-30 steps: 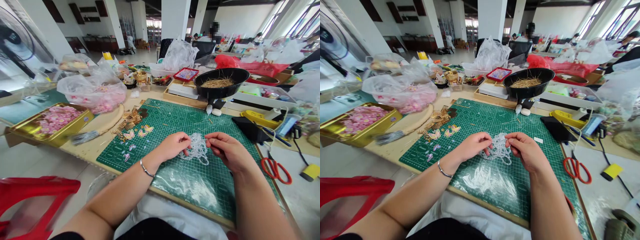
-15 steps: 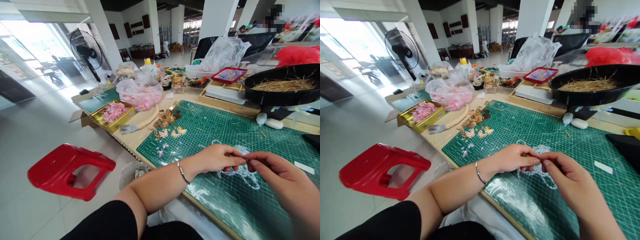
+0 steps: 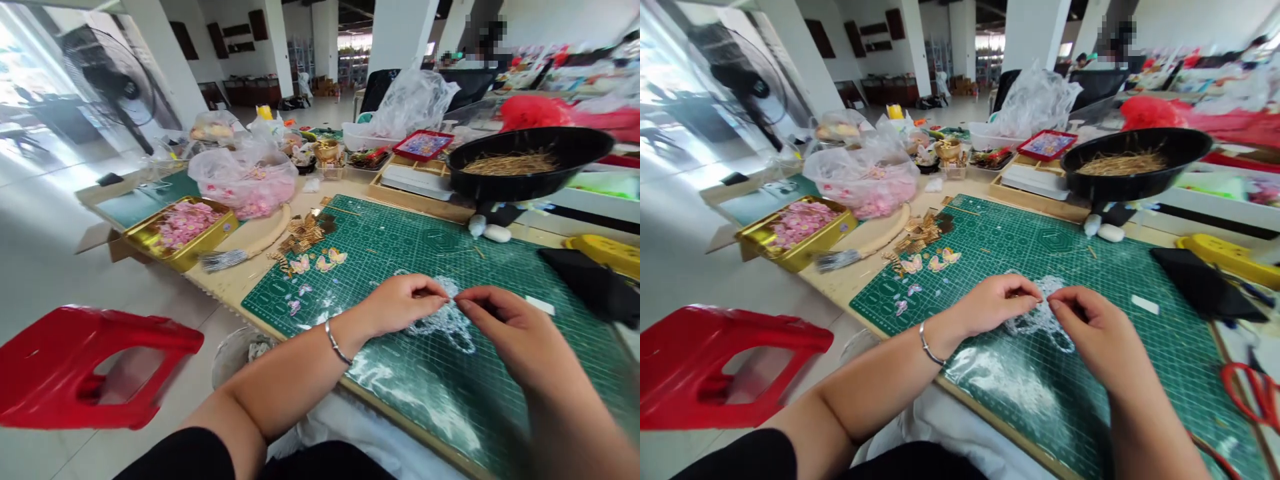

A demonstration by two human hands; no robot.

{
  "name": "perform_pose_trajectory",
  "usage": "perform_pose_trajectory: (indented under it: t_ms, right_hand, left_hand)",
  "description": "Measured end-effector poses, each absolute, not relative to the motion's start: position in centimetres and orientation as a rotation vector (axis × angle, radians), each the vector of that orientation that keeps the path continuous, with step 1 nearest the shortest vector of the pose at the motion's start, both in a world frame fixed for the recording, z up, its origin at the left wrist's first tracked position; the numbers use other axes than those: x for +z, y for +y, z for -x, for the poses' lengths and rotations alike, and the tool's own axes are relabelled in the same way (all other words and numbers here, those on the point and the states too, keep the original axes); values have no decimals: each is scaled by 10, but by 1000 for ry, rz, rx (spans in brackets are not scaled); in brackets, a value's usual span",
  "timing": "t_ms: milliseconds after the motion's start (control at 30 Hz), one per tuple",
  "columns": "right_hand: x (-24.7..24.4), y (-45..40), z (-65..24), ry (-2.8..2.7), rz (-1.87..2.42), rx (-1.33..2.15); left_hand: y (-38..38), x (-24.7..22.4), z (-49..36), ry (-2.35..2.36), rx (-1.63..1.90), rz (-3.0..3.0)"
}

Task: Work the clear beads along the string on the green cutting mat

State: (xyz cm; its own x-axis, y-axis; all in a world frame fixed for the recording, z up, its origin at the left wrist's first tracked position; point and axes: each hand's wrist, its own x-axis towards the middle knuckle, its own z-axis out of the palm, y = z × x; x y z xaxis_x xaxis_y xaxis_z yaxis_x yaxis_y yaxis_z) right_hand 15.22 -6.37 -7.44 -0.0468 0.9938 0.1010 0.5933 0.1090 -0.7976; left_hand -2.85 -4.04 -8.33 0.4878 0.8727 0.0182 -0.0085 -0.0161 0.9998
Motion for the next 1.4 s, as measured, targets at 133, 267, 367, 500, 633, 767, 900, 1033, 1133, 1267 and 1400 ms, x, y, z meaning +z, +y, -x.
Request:
perform_pose_trajectory:
  t_ms: [133,267,367,500,633,767,900,1033,1133,1267,1400]
  right_hand:
    - [-73,-69,-148,-1742,1511,729]
    - [-69,-74,-143,-1798,1508,626]
    - [-68,-75,-141,-1854,1472,515]
    - [-68,-75,-141,-1902,1445,453]
    - [-66,-75,-141,-1907,1433,486]
    - [-65,-75,-142,-1837,1464,574]
    - [-66,-74,-143,-1784,1472,627]
    - [-68,-72,-143,-1765,1489,659]
    - [-70,-71,-144,-1750,1497,700]
    - [-71,-70,-146,-1742,1481,757]
    - [-71,-69,-147,-1733,1431,797]
  left_hand:
    - [-43,-79,30,863,858,-1521]
    - [-44,-79,31,862,865,-1569]
    - [-44,-80,30,867,862,-1556]
    - [-42,-85,30,806,839,-1477]
    - [-41,-89,30,736,775,-1347]
    - [-40,-88,30,728,708,-1241]
    - [-40,-86,29,721,793,-1239]
    - [-40,-88,28,745,870,-1312]
    - [-40,-89,29,742,822,-1302]
    - [-39,-87,30,685,737,-1193]
    - [-37,-84,30,645,684,-1084]
